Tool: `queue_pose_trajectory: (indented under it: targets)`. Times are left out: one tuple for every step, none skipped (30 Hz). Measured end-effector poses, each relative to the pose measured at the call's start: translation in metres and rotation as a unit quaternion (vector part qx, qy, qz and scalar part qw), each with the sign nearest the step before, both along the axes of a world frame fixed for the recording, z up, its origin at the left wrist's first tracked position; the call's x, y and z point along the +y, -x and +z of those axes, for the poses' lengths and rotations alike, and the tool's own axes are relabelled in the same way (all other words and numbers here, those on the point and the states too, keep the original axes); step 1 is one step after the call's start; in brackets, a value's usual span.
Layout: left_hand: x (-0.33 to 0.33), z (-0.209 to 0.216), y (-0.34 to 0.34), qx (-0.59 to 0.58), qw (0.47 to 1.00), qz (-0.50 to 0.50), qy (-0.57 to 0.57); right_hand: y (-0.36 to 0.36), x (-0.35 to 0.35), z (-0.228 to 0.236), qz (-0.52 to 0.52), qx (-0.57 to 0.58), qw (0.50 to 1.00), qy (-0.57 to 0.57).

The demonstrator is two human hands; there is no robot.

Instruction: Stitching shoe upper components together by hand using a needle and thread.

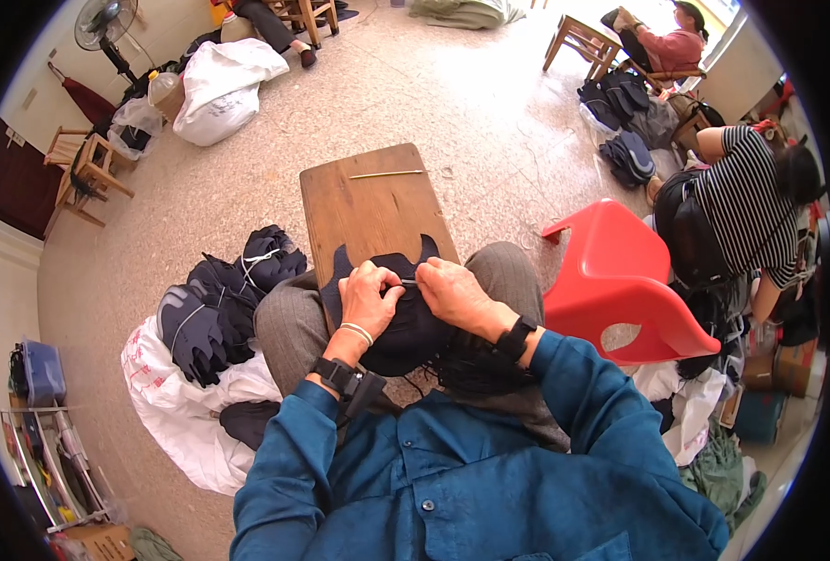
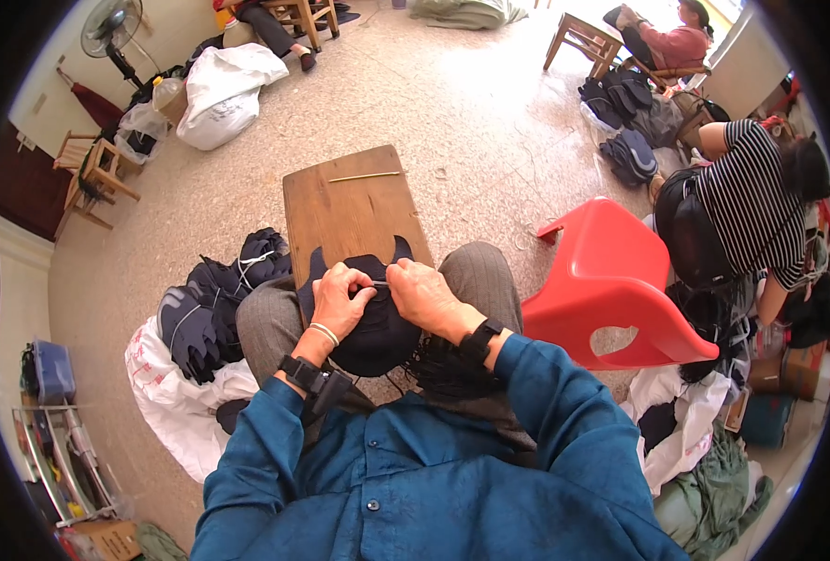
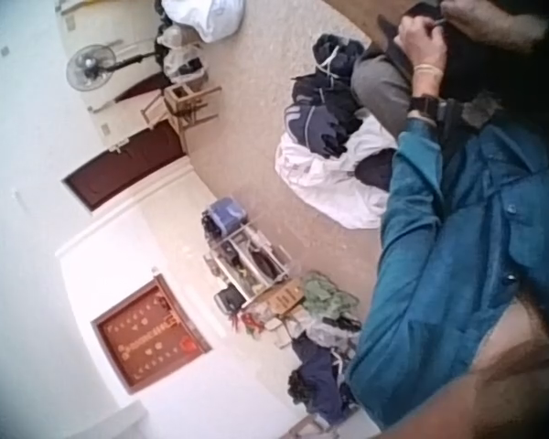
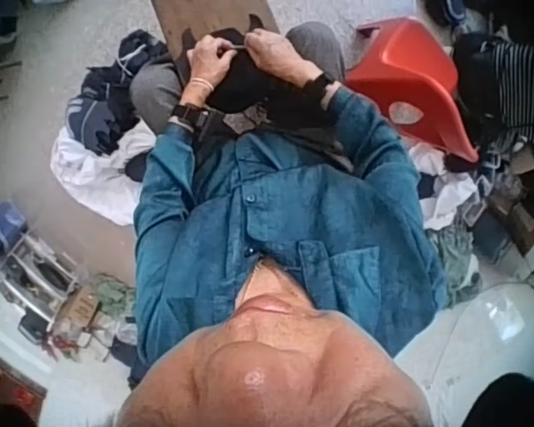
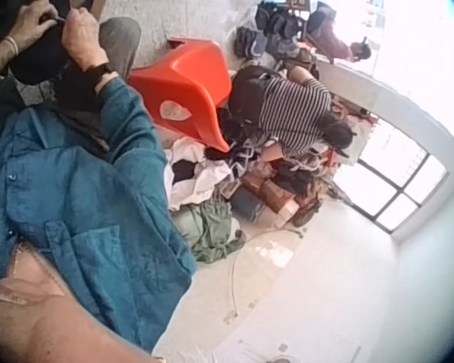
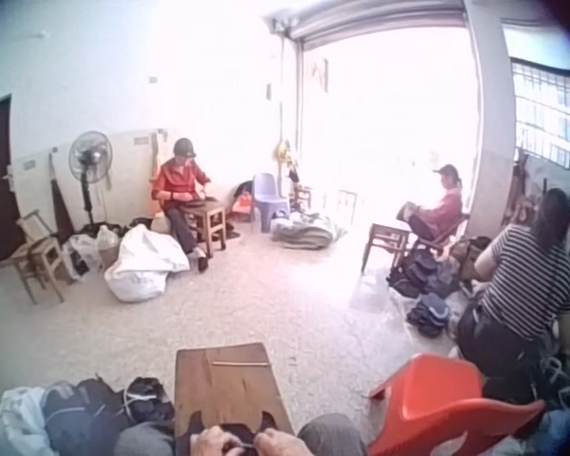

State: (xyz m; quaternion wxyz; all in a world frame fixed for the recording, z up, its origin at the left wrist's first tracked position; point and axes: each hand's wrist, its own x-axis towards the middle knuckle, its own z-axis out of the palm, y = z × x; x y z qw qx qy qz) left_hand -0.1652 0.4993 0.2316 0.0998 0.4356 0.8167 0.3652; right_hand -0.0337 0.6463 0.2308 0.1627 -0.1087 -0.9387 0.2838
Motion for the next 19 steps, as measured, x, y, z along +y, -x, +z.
queue_pose_trajectory:
  targets:
    - [-0.001,0.0,0.001,0.0,1.0,0.001,0.0,-0.001,0.002,0.004,0.005,-0.004,1.0,0.005]
    - [-0.001,0.001,0.002,-0.006,1.0,-0.002,0.005,-0.002,0.002,0.007,0.006,-0.005,1.0,0.005]
    - [-0.002,0.001,0.003,-0.011,1.0,-0.004,0.009,-0.003,0.003,0.011,0.014,-0.008,1.0,0.023]
    - [-0.001,0.001,0.004,-0.011,1.0,-0.007,0.009,-0.004,0.004,0.013,0.018,-0.012,0.999,0.041]
    - [-0.001,0.001,0.004,0.001,1.0,-0.011,0.008,-0.004,0.006,0.013,0.016,-0.011,0.999,0.041]
    - [-0.001,0.001,0.005,0.014,1.0,-0.015,0.007,-0.003,0.007,0.013,0.004,-0.016,0.998,0.062]
    - [-0.001,0.001,0.005,0.015,1.0,-0.016,0.008,-0.002,0.007,0.013,-0.005,-0.02,0.996,0.084]
    - [0.0,0.0,0.007,-0.041,0.999,-0.006,-0.006,-0.001,0.009,0.014,-0.005,-0.018,0.996,0.085]
    - [-0.001,0.0,0.008,-0.097,0.995,0.004,-0.019,-0.001,0.01,0.015,-0.026,-0.026,0.993,0.111]
    - [-0.002,0.0,0.009,-0.096,0.995,0.002,-0.019,-0.001,0.011,0.014,-0.049,-0.034,0.989,0.137]
    - [-0.005,0.001,0.011,-0.091,0.994,0.017,-0.058,-0.001,0.012,0.013,-0.051,-0.033,0.989,0.138]
    - [-0.009,0.003,0.014,-0.085,0.991,0.032,-0.097,-0.001,0.012,0.013,-0.049,-0.023,0.989,0.138]
    - [-0.015,0.008,0.015,-0.04,0.992,0.038,-0.117,-0.002,0.012,0.012,-0.048,-0.014,0.989,0.138]
    - [-0.021,0.012,0.018,-0.011,0.99,0.054,-0.13,-0.002,0.012,0.012,-0.049,-0.013,0.989,0.14]
    - [-0.027,0.014,0.02,0.018,0.987,0.07,-0.143,-0.002,0.012,0.011,-0.054,-0.014,0.989,0.137]
    - [-0.034,0.016,0.023,0.002,0.984,0.084,-0.157,0.0,0.011,0.013,-0.056,-0.014,0.989,0.135]
    - [-0.039,0.017,0.021,0.004,0.984,0.086,-0.156,0.001,0.01,0.015,-0.053,-0.013,0.989,0.135]
    - [-0.046,0.018,0.02,-0.042,0.986,0.096,-0.13,0.001,0.011,0.018,-0.056,-0.034,0.984,0.164]
    - [-0.051,0.028,0.017,-0.088,0.985,0.105,-0.104,0.002,0.012,0.022,-0.058,-0.055,0.978,0.192]
